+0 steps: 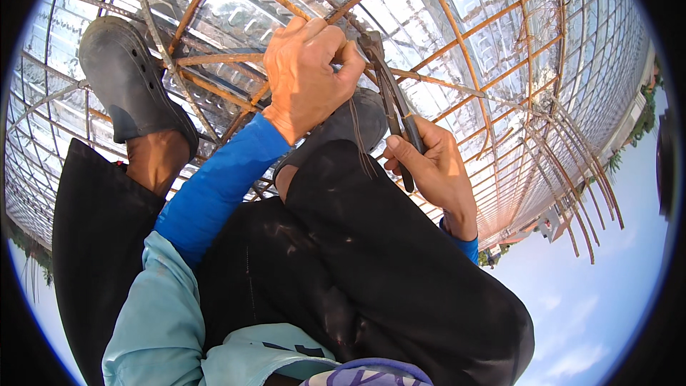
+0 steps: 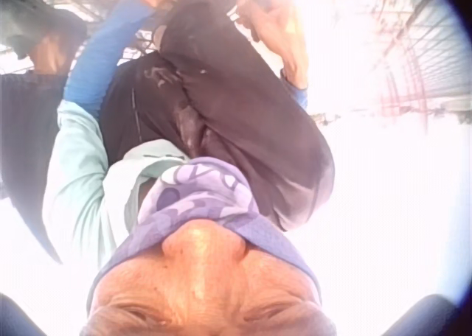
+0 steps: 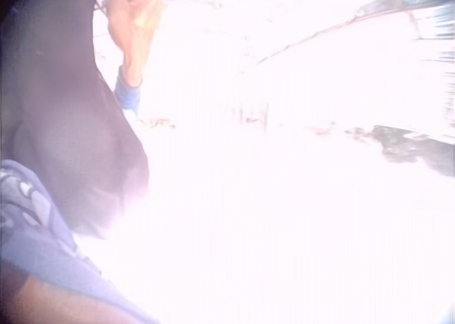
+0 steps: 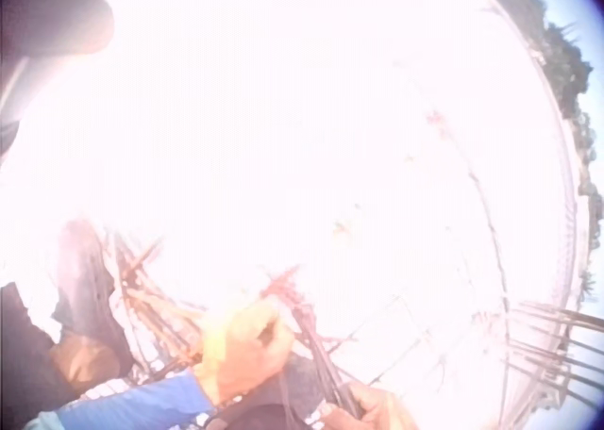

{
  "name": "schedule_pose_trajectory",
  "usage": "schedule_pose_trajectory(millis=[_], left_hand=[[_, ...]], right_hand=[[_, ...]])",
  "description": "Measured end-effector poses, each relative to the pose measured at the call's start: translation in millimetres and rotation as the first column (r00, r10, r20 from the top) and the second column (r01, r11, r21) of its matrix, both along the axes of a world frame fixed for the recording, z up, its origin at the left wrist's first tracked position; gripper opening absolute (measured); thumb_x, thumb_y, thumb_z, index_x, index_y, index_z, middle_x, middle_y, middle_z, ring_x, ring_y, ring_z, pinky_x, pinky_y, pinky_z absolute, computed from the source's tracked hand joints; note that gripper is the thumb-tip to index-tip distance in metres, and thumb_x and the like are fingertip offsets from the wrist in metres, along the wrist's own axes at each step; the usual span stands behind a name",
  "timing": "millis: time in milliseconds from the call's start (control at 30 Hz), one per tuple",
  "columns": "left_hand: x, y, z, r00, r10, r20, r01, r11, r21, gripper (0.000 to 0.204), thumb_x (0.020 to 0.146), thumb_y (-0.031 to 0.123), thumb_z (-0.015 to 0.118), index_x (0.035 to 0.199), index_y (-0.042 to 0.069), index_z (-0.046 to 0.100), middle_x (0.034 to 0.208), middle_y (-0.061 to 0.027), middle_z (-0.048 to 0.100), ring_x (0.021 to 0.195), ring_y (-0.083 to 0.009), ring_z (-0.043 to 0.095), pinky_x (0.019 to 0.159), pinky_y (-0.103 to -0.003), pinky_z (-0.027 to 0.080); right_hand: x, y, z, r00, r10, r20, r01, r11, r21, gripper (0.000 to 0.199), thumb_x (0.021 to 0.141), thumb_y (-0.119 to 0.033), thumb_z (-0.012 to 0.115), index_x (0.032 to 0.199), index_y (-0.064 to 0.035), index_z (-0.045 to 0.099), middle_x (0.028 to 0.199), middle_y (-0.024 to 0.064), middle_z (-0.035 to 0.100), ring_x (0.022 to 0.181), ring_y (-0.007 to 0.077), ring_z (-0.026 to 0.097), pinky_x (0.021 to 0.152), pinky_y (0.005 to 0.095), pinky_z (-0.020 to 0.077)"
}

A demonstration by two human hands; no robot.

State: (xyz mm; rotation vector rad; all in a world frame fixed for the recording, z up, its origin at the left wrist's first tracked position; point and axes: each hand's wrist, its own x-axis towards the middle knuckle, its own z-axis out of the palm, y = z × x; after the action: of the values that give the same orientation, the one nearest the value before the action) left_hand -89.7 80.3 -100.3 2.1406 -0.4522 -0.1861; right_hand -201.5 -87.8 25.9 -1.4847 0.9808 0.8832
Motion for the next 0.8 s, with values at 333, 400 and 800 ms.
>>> schedule_pose_trajectory(millis=[333,400,800], left_hand=[[-3,-1,5,0.994,0.01,-0.11,-0.008,1.0,0.02,0.018,0.073,0.009,0.075,0.063,0.01,0.06,0.063,-0.0054,0.056,0.065,-0.0314,0.058,0.066,-0.043,0.042],[-2,1,5,0.997,0.005,-0.08,-0.004,1.0,0.021,0.019,0.072,0.008,0.075,0.063,0.01,0.058,0.063,-0.005,0.056,0.066,-0.0313,0.058,0.066,-0.044,0.042],[32,-14,18,0.934,0.114,-0.339,-0.191,0.961,-0.202,0.011,0.1,0.009,0.063,0.092,0.001,0.065,0.075,0.0011,0.055,0.063,-0.008,0.045,0.057,-0.027,0.037]], right_hand=[[-1,12,-11,0.989,-0.143,0.023,0.139,0.981,0.133,0.019,0.101,-0.022,0.072,0.104,-0.0025,0.072,0.084,-0.0031,0.066,0.078,0.0047,0.056,0.068,0.0243,0.0451],[3,17,-10,0.987,-0.159,0.02,0.154,0.976,0.153,0.018,0.101,-0.021,0.071,0.104,-0.0025,0.071,0.084,-0.0029,0.066,0.079,0.0046,0.055,0.068,0.0252,0.0456],[2,22,-10,0.949,0.071,0.307,-0.055,0.997,-0.06,0.024,0.095,-0.025,0.07,0.094,-0.001,0.064,0.081,0.0154,0.066,0.071,0.0287,0.062,0.067,0.0437,0.0464]])
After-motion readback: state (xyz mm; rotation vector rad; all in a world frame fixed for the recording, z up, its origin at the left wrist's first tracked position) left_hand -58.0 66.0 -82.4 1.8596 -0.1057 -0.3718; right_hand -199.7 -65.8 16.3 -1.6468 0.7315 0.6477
